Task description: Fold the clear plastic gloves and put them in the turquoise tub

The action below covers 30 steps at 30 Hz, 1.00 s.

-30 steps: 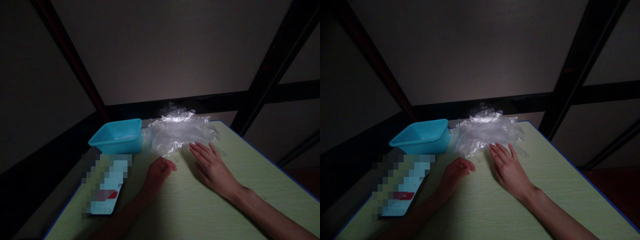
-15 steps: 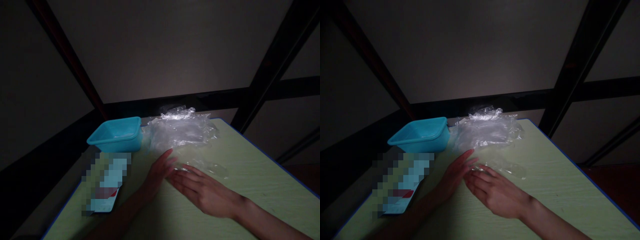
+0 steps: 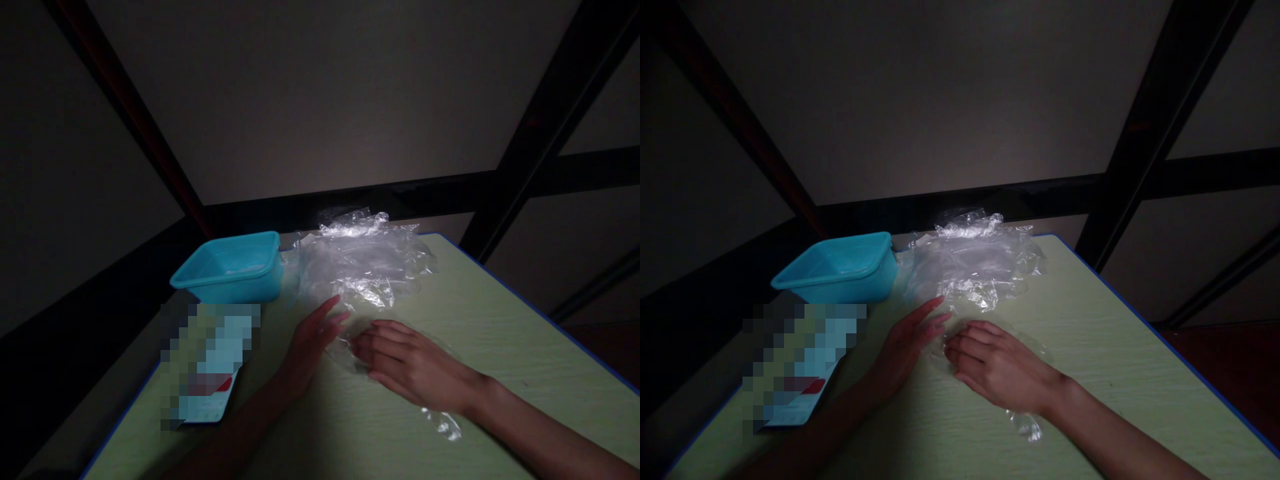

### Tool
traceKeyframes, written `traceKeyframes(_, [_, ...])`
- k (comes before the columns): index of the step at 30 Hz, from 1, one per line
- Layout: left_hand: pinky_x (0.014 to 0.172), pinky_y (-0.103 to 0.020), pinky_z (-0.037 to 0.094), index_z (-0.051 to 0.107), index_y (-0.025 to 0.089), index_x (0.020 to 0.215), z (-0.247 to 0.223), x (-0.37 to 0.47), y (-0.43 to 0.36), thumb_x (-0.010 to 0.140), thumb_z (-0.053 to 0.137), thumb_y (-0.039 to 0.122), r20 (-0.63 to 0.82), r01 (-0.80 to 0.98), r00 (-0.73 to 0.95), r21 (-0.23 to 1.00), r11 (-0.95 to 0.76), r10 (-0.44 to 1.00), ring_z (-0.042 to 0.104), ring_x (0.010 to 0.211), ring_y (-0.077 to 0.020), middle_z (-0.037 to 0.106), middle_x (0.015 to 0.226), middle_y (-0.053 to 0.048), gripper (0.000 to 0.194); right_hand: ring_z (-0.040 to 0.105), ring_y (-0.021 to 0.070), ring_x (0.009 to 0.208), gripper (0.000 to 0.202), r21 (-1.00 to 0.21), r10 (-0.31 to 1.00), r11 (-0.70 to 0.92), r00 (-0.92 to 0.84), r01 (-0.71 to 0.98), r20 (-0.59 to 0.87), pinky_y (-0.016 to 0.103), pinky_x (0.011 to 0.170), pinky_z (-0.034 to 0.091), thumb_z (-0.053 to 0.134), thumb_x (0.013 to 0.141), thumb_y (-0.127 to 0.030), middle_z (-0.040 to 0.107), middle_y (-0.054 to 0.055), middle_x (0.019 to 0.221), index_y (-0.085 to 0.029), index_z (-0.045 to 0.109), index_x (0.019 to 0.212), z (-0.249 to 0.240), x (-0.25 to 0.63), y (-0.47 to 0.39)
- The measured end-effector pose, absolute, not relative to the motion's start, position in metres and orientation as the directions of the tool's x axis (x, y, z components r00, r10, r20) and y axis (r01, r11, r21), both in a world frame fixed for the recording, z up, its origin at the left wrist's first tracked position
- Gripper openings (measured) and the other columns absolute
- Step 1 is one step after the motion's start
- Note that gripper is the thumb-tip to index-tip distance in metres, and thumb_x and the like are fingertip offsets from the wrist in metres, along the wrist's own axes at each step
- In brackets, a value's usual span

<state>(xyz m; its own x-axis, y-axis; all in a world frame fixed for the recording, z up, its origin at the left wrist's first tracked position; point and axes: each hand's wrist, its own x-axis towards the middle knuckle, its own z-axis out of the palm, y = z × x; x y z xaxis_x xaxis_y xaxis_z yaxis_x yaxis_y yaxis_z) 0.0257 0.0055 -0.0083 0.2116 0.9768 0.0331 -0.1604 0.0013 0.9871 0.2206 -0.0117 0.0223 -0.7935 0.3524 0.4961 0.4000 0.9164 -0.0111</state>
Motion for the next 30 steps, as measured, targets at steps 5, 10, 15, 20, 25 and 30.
traceKeyframes(5, [0.091,-0.032,0.045,0.051,0.014,0.125,-0.002,0.023,0.005,0.073,0.067,0.036,0.096,-0.062,0.159,0.994,-0.087,0.983,0.060,0.106,-0.0241,0.067,0.110,-0.010,0.059,0.059,0.0194,0.091,0.032,-0.062,0.370,0.917,-0.784,0.393,0.499,0.037,0.092,0.044,0.035,0.093,-0.029,0.068,0.008,0.093,-0.012,0.062,0.100,0.024,0.225,-0.008])
traceKeyframes(10, [0.088,-0.032,0.046,0.049,0.014,0.127,0.007,0.019,0.004,0.075,0.064,0.039,0.173,0.022,0.113,0.984,-0.176,0.978,0.057,0.110,-0.0253,0.062,0.118,-0.013,0.060,0.060,0.0189,0.087,0.033,-0.063,0.359,0.921,-0.777,0.383,0.517,0.037,0.090,0.045,0.035,0.094,-0.028,0.068,0.008,0.088,-0.011,0.064,0.092,0.024,0.225,-0.007])
traceKeyframes(15, [0.098,-0.036,0.040,0.044,0.020,0.131,0.014,0.015,-0.001,0.082,0.055,0.029,0.350,0.153,0.000,0.925,-0.346,0.937,0.050,0.119,-0.0232,0.049,0.134,-0.010,0.051,0.059,0.0181,0.088,0.031,-0.071,0.387,0.908,-0.764,0.412,0.516,0.037,0.091,0.044,0.036,0.094,-0.027,0.068,0.007,0.091,-0.013,0.063,0.088,0.024,0.225,-0.006])
traceKeyframes(20, [0.104,-0.037,0.033,0.034,0.028,0.137,0.016,0.015,-0.009,0.084,0.050,0.018,0.617,0.408,-0.058,0.732,-0.545,0.785,0.044,0.125,-0.0217,0.041,0.141,-0.005,0.057,0.059,0.0180,0.092,0.029,-0.085,0.396,0.908,-0.779,0.409,0.487,0.039,0.095,0.040,0.036,0.094,-0.026,0.067,0.006,0.095,-0.013,0.062,0.094,0.022,0.225,-0.006])
traceKeyframes(25, [0.108,-0.038,0.027,0.019,0.031,0.142,0.014,0.013,-0.012,0.083,0.048,0.010,0.765,0.586,-0.038,0.538,-0.606,0.643,0.033,0.132,-0.0224,0.025,0.149,-0.003,0.069,0.058,0.0178,0.098,0.027,-0.111,0.423,0.902,-0.796,0.418,0.434,0.040,0.100,0.036,0.037,0.093,-0.026,0.067,0.005,0.100,-0.016,0.062,0.099,0.021,0.224,-0.008])
traceKeyframes(30, [0.106,-0.040,0.031,0.038,0.024,0.135,0.004,0.011,-0.017,0.078,0.051,0.008,0.735,0.525,0.285,0.418,-0.741,0.616,0.035,0.130,-0.0267,0.038,0.143,-0.008,0.060,0.053,0.0180,0.112,0.030,-0.154,0.506,0.861,-0.788,0.484,0.351,0.048,0.107,0.023,0.038,0.092,-0.021,0.064,0.006,0.114,-0.018,0.056,0.116,0.024,0.222,-0.009])
